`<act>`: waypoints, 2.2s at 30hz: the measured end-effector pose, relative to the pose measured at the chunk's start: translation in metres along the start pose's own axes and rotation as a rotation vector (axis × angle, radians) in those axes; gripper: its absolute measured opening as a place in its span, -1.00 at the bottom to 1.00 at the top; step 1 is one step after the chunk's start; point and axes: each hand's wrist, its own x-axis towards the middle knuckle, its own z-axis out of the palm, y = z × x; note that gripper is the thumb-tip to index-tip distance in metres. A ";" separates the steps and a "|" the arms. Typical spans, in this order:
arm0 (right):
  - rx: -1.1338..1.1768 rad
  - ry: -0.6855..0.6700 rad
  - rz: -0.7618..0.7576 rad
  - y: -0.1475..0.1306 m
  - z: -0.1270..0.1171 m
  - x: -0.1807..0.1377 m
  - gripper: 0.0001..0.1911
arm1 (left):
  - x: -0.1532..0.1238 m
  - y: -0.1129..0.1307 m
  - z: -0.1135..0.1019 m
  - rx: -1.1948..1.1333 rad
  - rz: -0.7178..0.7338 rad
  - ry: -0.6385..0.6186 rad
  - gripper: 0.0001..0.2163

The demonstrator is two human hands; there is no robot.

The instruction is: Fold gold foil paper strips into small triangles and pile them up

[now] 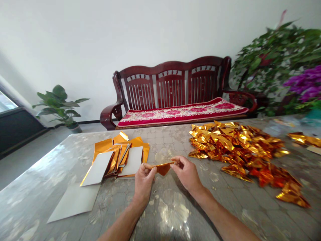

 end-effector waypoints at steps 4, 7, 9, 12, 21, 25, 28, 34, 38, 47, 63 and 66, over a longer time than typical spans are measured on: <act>-0.074 0.008 -0.061 0.001 0.001 -0.001 -0.79 | 0.000 -0.004 0.000 0.011 -0.010 0.013 -0.71; -0.090 -0.020 -0.069 0.002 0.001 0.000 -0.81 | 0.001 -0.008 -0.002 0.021 -0.023 0.014 -0.70; -0.078 -0.035 -0.053 0.003 0.000 0.000 -0.81 | 0.001 -0.009 -0.002 0.025 -0.036 0.011 -0.69; 0.003 -0.065 -0.002 0.002 0.000 0.002 -0.78 | 0.002 -0.009 -0.001 0.023 -0.048 0.014 -0.69; 0.407 -0.204 0.235 -0.002 -0.005 0.002 -0.65 | 0.002 0.001 -0.001 -0.065 -0.091 0.065 -0.66; 0.437 -0.230 0.242 -0.002 -0.004 0.003 -0.65 | 0.002 0.000 -0.001 -0.074 -0.111 0.070 -0.65; 0.421 -0.252 0.222 -0.003 -0.004 0.003 -0.66 | 0.002 -0.001 -0.002 -0.079 -0.117 0.065 -0.64; 0.272 -0.236 0.030 -0.002 -0.006 0.004 -0.71 | 0.001 -0.004 -0.001 -0.130 -0.126 0.040 -0.61; 0.111 -0.109 -0.123 0.001 -0.005 0.004 -0.80 | -0.002 -0.005 0.000 -0.096 -0.121 0.021 -0.64; -0.060 -0.017 -0.168 0.005 -0.003 0.002 -0.74 | -0.003 -0.014 0.001 0.016 -0.037 -0.062 -0.72; 0.227 -0.199 0.086 0.008 -0.007 0.001 -0.61 | 0.002 -0.010 -0.011 0.443 0.292 0.006 -0.86; 0.272 -0.218 0.112 0.009 -0.007 0.002 -0.61 | 0.002 -0.010 -0.012 0.501 0.324 0.004 -0.89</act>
